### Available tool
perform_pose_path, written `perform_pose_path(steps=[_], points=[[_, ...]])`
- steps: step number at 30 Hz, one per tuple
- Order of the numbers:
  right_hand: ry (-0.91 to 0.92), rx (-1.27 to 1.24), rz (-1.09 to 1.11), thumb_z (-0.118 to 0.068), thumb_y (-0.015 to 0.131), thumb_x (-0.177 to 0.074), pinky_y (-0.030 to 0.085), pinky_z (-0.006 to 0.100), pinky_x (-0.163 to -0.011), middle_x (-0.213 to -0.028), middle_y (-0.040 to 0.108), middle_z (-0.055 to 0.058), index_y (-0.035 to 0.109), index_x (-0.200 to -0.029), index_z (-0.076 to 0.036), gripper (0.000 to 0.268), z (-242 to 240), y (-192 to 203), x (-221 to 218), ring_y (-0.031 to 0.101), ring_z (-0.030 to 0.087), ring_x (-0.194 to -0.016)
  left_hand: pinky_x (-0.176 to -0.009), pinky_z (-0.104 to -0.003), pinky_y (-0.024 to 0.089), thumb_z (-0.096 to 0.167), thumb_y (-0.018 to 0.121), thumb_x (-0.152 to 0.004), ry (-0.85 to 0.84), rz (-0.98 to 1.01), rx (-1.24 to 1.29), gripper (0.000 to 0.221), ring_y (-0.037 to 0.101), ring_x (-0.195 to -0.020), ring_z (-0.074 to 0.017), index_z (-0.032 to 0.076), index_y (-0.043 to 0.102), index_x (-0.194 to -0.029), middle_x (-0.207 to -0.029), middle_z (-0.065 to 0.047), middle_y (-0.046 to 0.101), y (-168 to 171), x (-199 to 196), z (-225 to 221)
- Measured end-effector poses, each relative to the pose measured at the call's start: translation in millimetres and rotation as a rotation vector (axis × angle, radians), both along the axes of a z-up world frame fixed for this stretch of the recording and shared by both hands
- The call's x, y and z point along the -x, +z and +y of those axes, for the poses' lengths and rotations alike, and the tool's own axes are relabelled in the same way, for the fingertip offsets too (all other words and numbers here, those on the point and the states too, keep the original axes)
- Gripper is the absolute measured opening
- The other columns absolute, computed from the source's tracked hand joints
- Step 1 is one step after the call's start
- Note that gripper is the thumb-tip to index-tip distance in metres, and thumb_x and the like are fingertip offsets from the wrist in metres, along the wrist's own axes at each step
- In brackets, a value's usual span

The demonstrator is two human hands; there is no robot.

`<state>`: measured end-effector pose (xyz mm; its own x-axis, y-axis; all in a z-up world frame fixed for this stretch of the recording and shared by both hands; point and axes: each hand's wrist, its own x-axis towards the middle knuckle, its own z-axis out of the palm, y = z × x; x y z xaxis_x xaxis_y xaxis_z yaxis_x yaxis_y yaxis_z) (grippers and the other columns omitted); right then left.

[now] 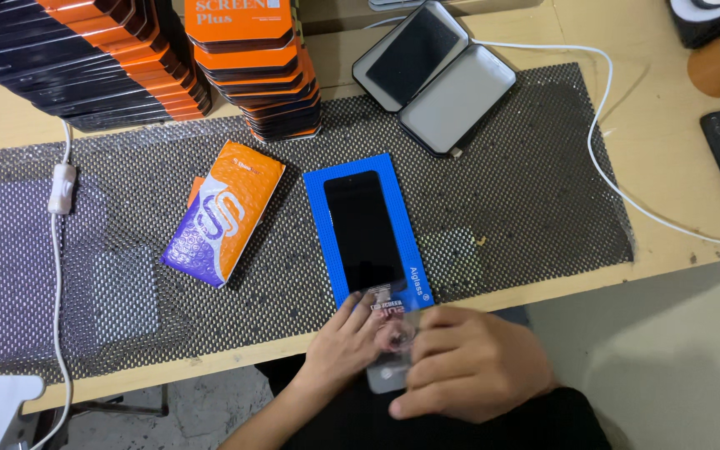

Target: The person removes phone replacement screens from protective envelopes, wipes the screen surfaces with a cloth, uses a squeegee card to smooth the protective film, and places the screens back into their packaging.

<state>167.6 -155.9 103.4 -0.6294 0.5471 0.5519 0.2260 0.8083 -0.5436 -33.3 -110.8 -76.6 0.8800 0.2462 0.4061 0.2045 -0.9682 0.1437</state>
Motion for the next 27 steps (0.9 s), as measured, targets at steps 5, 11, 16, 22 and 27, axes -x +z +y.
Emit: perform_pose_path(steps=[5,11,16,22,27], points=[[-0.482,-0.001,0.159,-0.014,0.062,-0.095,0.044,0.032,-0.068,-0.076,0.072,-0.002,0.070,-0.091,-0.012,0.009,-6.3,-20.5,-37.4,0.065,0.011,-0.064,-0.104,-0.047,0.051,0.016,0.047,-0.105,0.012,0.036,-0.213,0.032,0.063,-0.120,-0.0340,0.010,0.059,-0.135,-0.132,-0.018,0.064,0.4,-0.8,1.3],[-0.741,-0.022,0.258,-0.013,0.080,-0.081,0.045,0.027,-0.067,-0.072,0.070,0.000,0.066,-0.089,-0.013,0.016,-12.5,-50.9,-56.5,0.063,0.010,-0.061,-0.100,-0.043,0.051,0.013,0.051,-0.104,0.023,0.104,-0.317,0.029,0.061,-0.116,-0.0318,0.008,0.056,-0.132,-0.130,-0.019,0.060,16.9,-3.8,3.7],[-0.633,-0.110,0.279,-0.018,0.075,-0.086,0.041,0.028,-0.062,-0.073,0.071,-0.004,0.068,-0.088,-0.014,0.009,-2.3,-34.6,-29.6,0.059,0.008,-0.057,-0.103,-0.045,0.050,0.015,0.052,-0.103,0.008,0.077,-0.230,0.028,0.061,-0.118,-0.0334,0.007,0.057,-0.130,-0.129,-0.020,0.061,14.2,-2.7,2.8],[-0.531,-0.325,0.117,-0.017,0.071,-0.093,0.042,0.026,-0.065,-0.087,0.076,-0.004,0.070,-0.098,-0.014,0.006,9.6,-13.7,-8.3,0.061,0.007,-0.062,-0.107,-0.049,0.048,0.024,0.051,-0.106,-0.022,0.044,-0.181,0.037,0.060,-0.122,-0.0376,0.013,0.054,-0.141,-0.137,-0.019,0.059,-22.5,2.6,-1.5],[-0.455,-0.399,-0.058,-0.009,0.069,-0.098,0.044,0.028,-0.065,-0.096,0.077,-0.001,0.071,-0.105,-0.011,0.008,12.7,2.6,6.3,0.058,0.009,-0.068,-0.106,-0.053,0.051,0.017,0.055,-0.106,-0.059,-0.005,-0.108,0.036,0.062,-0.111,-0.0328,0.007,0.057,-0.140,-0.132,-0.014,0.060,-0.5,-4.6,0.4]])
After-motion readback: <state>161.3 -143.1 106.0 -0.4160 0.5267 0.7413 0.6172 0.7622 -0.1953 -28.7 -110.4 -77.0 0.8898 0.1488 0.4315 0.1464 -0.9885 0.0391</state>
